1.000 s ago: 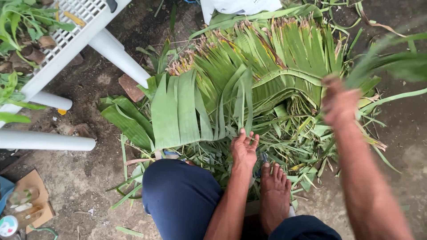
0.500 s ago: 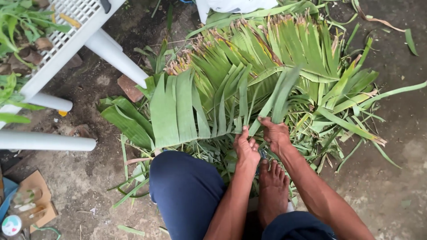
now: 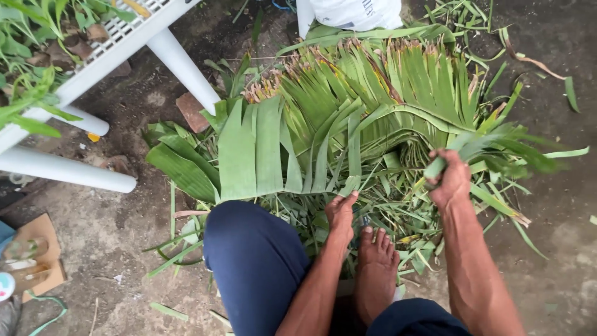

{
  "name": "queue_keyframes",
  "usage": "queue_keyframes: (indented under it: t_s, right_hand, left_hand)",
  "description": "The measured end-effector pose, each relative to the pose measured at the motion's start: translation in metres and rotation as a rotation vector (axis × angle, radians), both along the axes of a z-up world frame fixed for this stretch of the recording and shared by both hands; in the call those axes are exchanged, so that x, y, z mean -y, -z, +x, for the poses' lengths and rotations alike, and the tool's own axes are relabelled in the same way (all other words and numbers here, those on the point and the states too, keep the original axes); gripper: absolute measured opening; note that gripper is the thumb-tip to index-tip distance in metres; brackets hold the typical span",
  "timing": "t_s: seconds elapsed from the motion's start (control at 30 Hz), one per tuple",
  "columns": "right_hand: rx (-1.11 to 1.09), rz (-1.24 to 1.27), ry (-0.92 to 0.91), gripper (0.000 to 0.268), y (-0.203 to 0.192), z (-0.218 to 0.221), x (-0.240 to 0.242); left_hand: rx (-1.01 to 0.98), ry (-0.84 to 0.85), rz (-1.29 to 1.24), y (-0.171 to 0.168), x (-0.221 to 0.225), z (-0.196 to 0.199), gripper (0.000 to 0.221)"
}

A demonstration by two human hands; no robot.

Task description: The person is stripping banana leaves into smaller sections and neatly stacking them on the ground.

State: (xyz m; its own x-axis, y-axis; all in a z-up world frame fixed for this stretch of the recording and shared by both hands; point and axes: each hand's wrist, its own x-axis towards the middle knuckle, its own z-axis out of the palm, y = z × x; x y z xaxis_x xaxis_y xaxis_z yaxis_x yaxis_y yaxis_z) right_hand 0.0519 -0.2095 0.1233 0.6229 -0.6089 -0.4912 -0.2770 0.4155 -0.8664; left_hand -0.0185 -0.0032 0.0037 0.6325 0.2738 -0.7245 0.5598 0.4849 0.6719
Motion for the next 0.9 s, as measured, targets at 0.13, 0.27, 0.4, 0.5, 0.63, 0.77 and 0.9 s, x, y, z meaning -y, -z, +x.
queue_keyframes:
  t_s: [0.13,0.27,0.4,0.5,0.63,0.77,0.9]
  right_hand:
    - [-0.022,0.156,-0.23,0.017,-0.008,-0.019,-0.024]
    - [0.041,0.273,-0.401,0.013,0.029,-0.029,-0.033]
    - [0.037,0.276,-0.471,0.011,0.005,-0.019,-0.055]
    - [-0.034,0.135,-0.529,0.012,0.0,-0.004,-0.076]
    - [-0.327,-0.108,-0.836,0.021,0.029,0.019,-0.084]
    - [-0.41,0.096,-1.0,0.026,0.054,0.017,-0.08]
    - [-0.395,0.267,-1.043,0.018,0.094,0.015,-0.081]
  left_hand:
    - [0.041,-0.018,-0.056,0.009,-0.004,-0.006,0.023]
    - [0.101,-0.14,-0.237,0.007,-0.011,-0.017,0.023]
    - [0.083,-0.062,-0.17,0.032,-0.012,-0.024,0.013]
    - [0.105,-0.01,-0.113,0.022,-0.018,-0.025,0.011]
    - [0.175,0.08,0.095,0.012,-0.023,-0.027,0.004]
    - [0.2,0.13,0.153,0.005,-0.03,-0.025,0.005]
    - [0.196,0.149,0.189,-0.002,-0.045,-0.024,0.006]
